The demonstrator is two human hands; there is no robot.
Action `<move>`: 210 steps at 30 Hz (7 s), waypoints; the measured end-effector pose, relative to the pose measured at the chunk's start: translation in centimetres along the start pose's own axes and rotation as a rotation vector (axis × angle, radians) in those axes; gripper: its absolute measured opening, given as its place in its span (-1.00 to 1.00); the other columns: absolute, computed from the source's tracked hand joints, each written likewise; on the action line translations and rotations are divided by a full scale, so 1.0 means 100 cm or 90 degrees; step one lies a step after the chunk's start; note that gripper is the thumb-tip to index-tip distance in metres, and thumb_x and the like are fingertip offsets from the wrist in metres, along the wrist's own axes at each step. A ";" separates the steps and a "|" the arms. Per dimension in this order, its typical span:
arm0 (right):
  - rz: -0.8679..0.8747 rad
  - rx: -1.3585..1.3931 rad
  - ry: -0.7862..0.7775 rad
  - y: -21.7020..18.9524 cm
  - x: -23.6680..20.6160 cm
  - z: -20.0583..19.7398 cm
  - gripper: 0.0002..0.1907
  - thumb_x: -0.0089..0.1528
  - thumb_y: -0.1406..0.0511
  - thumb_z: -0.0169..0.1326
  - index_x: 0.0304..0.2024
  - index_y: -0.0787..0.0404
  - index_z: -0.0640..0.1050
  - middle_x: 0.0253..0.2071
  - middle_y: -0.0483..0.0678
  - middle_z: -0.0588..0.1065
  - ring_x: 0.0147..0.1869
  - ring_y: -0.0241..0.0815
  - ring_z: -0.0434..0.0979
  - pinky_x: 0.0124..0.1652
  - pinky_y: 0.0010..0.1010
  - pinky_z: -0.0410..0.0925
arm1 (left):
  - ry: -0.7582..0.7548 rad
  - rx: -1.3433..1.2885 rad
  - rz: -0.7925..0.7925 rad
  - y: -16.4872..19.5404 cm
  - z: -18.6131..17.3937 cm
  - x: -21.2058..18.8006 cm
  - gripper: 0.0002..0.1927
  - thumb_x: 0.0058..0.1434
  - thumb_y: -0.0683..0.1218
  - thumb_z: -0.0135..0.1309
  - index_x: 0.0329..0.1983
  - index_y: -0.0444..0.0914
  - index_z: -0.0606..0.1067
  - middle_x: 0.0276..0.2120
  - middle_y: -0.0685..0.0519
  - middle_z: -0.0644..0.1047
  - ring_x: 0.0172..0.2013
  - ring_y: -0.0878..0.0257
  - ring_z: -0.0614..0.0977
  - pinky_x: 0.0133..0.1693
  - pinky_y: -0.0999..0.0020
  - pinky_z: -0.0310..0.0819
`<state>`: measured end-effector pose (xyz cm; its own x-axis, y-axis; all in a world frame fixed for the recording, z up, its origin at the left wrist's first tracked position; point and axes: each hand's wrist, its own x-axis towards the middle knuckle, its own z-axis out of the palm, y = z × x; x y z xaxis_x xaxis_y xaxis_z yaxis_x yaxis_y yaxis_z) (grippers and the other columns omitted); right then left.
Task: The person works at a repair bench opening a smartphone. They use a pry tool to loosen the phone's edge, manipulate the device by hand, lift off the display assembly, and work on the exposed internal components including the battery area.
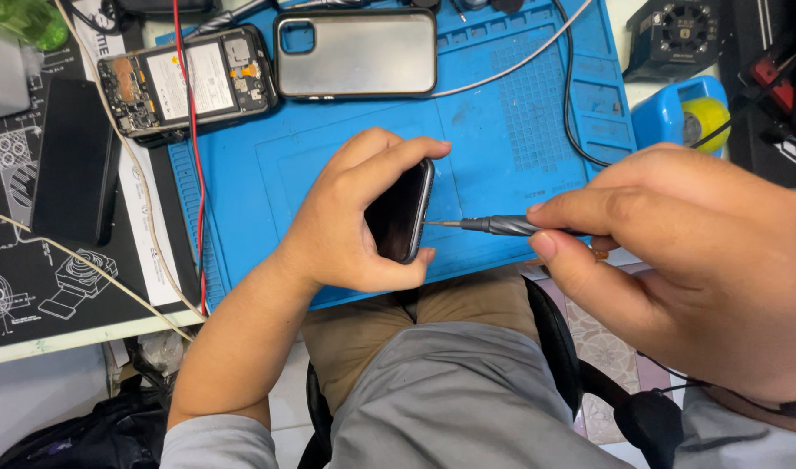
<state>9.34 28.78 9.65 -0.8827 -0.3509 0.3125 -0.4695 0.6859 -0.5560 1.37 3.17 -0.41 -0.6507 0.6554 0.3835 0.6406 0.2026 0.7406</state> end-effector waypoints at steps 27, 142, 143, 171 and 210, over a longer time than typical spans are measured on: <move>-0.090 -0.142 0.022 0.010 -0.015 0.010 -0.71 0.06 0.23 0.37 -0.30 0.24 0.58 -0.43 -0.03 0.43 -0.30 0.01 0.44 -0.24 -0.19 0.31 | 0.001 0.028 0.015 0.000 0.007 -0.004 -0.19 -0.17 -0.01 0.37 0.23 -0.24 0.47 -0.20 -0.02 0.44 -0.17 0.06 0.49 -0.05 0.22 0.43; -0.052 -0.140 0.039 0.144 0.122 0.154 -0.93 0.30 0.50 0.12 -0.16 0.34 0.51 -0.31 0.09 0.51 -0.27 0.05 0.56 -0.28 -0.17 0.38 | 0.123 0.282 -0.167 -0.058 0.004 -0.047 -0.03 -0.30 0.29 0.52 0.11 -0.32 0.52 -0.15 -0.10 0.41 -0.07 -0.07 0.41 0.03 0.02 0.30; -0.027 -0.153 0.021 0.143 0.118 0.147 -0.92 0.29 0.50 0.12 -0.17 0.33 0.50 -0.32 0.08 0.51 -0.27 0.04 0.56 -0.27 -0.17 0.39 | 0.119 0.282 -0.168 -0.057 0.004 -0.047 -0.03 -0.30 0.29 0.52 0.11 -0.32 0.52 -0.16 -0.10 0.41 -0.07 -0.07 0.42 0.03 0.02 0.30; 0.024 -0.046 0.022 0.160 0.089 0.154 -0.68 0.29 0.53 0.22 0.09 0.36 0.51 -0.18 -0.01 0.62 -0.12 -0.29 0.66 -0.12 -0.48 0.48 | 0.125 0.292 -0.155 -0.054 0.009 -0.044 0.00 -0.29 0.31 0.53 0.14 -0.33 0.52 -0.14 -0.09 0.41 -0.05 -0.05 0.42 0.05 0.03 0.31; 0.289 -0.162 -0.050 0.086 -0.059 -0.013 -0.86 0.35 0.40 0.14 -0.04 0.29 0.60 -0.17 0.01 0.57 -0.07 -0.13 0.60 -0.08 -0.38 0.42 | 0.069 0.317 -0.216 -0.050 0.002 -0.038 0.17 -0.31 0.38 0.48 0.29 -0.36 0.41 -0.18 -0.12 0.43 -0.07 -0.08 0.43 0.08 0.00 0.26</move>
<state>10.56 37.62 4.00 -0.9995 -0.0224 0.0204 -0.0289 0.9098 -0.4140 0.70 -0.16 -5.67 -0.8728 0.4225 0.2444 0.4870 0.7204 0.4939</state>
